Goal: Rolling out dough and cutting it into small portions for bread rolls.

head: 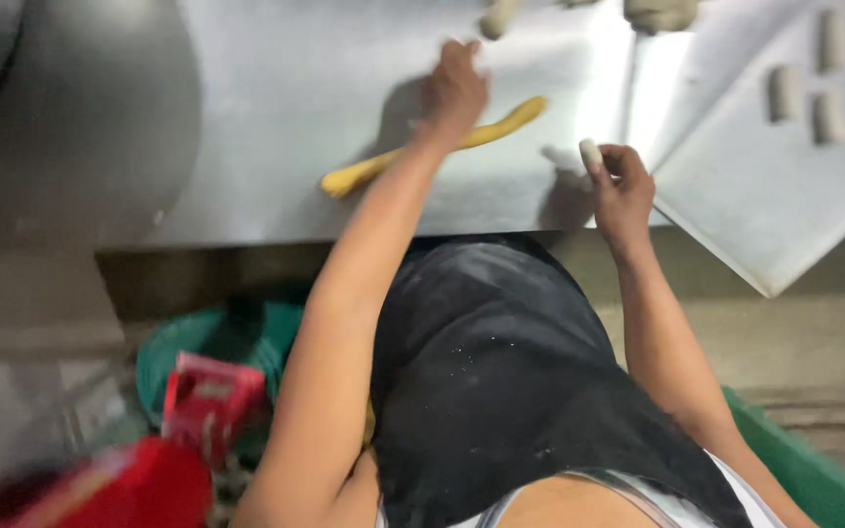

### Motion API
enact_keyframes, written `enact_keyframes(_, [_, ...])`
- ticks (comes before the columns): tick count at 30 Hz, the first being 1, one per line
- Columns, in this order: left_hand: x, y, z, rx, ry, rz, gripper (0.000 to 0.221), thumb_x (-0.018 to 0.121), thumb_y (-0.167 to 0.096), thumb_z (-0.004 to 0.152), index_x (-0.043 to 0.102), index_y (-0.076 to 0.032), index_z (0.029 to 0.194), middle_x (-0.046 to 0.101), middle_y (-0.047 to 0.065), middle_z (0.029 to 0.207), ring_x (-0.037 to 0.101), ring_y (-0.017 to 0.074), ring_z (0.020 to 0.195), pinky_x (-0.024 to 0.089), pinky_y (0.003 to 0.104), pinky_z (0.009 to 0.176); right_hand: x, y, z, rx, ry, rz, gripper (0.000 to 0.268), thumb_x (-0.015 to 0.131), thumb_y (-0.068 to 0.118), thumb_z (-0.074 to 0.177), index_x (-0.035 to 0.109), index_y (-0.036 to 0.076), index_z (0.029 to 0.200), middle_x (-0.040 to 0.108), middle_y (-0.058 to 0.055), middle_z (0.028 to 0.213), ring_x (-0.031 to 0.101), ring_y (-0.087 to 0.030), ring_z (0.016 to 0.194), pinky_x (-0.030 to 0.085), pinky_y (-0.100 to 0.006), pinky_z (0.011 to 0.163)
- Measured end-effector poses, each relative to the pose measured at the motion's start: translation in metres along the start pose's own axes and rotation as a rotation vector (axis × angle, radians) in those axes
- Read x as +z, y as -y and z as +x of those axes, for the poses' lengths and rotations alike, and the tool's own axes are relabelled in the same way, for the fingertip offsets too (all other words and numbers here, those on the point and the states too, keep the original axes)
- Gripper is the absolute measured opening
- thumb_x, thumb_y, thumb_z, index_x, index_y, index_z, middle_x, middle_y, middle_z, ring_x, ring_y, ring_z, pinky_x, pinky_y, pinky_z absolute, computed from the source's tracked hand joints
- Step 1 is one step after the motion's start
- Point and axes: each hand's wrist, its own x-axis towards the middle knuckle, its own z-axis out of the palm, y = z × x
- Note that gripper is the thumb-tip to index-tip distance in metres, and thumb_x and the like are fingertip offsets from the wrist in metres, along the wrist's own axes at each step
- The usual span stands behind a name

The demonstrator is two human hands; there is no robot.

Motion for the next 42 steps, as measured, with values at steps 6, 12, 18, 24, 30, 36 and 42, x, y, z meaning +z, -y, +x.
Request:
enact_keyframes(6, [0.027,-0.035,0.083,0.06,-0.087,0.059,0.037,0.076,-0.02,0.086,0.061,-0.009,0.118,0.064,0.015,0.118,0.064,0.0387,0.106,0.053,0.048,0.086,-0.095,-0.065,-0.022,0.376,0.14,1.552,0.038,0.066,0.021,0.102,0.06,0.003,0.135,0.071,-0.013,0.124,0.071,-0.028,0.109,0.059,-0.042,0.094])
enact_keyframes(12, [-0.045,-0.149,0.013,-0.104,0.091,-0.536,0.027,0.076,-0.006,0.089,0.059,-0.009,0.11,0.067,0.014,0.104,0.069,0.0333,0.094,0.056,0.046,0.075,-0.131,-0.152,-0.032,0.295,0.073,1.704,0.049,0.067,0.018,0.103,0.054,0.0,0.147,0.067,-0.016,0.13,0.069,-0.03,0.117,0.057,-0.046,0.103])
enact_keyframes(18, [-0.112,-0.133,-0.039,-0.507,0.162,-1.458,0.036,0.066,-0.002,0.098,0.05,-0.007,0.13,0.067,0.018,0.125,0.071,0.033,0.108,0.063,0.049,0.09,-0.149,-0.237,-0.007,0.274,-0.022,1.756,0.044,0.066,0.015,0.105,0.054,0.002,0.145,0.067,-0.017,0.127,0.07,-0.033,0.116,0.058,-0.049,0.1])
enact_keyframes(24, [-0.154,-0.098,-0.075,-0.476,-0.033,-1.468,0.038,0.068,-0.002,0.107,0.052,-0.004,0.141,0.065,0.015,0.125,0.068,0.028,0.108,0.061,0.043,0.096,-0.155,-0.258,0.018,0.338,-0.076,1.837,0.039,0.066,0.011,0.104,0.057,-0.002,0.14,0.07,-0.02,0.124,0.071,-0.034,0.11,0.06,-0.048,0.097])
enact_keyframes(30, [-0.146,-0.082,-0.091,-0.618,-0.036,-1.445,0.032,0.067,-0.005,0.104,0.057,-0.006,0.135,0.069,0.014,0.111,0.072,0.0288,0.095,0.062,0.04,0.082,-0.139,-0.304,0.047,0.296,-0.464,0.994,0.034,0.077,0.001,0.096,0.068,-0.001,0.129,0.07,-0.014,0.11,0.072,-0.025,0.094,0.061,-0.04,0.086])
enact_keyframes(36, [-0.129,-0.087,-0.098,-0.62,-0.068,-1.508,0.036,0.066,-0.004,0.105,0.058,-0.002,0.14,0.069,0.015,0.118,0.071,0.0303,0.104,0.062,0.041,0.092,-0.139,-0.329,0.07,0.017,-0.644,-0.027,0.026,0.082,-0.004,0.083,0.078,0.004,0.108,0.071,-0.014,0.104,0.068,-0.032,0.095,0.055,-0.043,0.084])
enact_keyframes(42, [-0.134,-0.09,-0.124,-0.643,-0.239,-1.6,0.039,0.067,-0.004,0.095,0.056,-0.008,0.132,0.069,0.013,0.116,0.073,0.0329,0.101,0.063,0.047,0.088,-0.107,-0.244,0.08,-0.198,-0.605,-0.118,0.029,0.08,-0.001,0.084,0.075,0.002,0.112,0.069,-0.017,0.107,0.062,-0.039,0.103,0.048,-0.049,0.089])
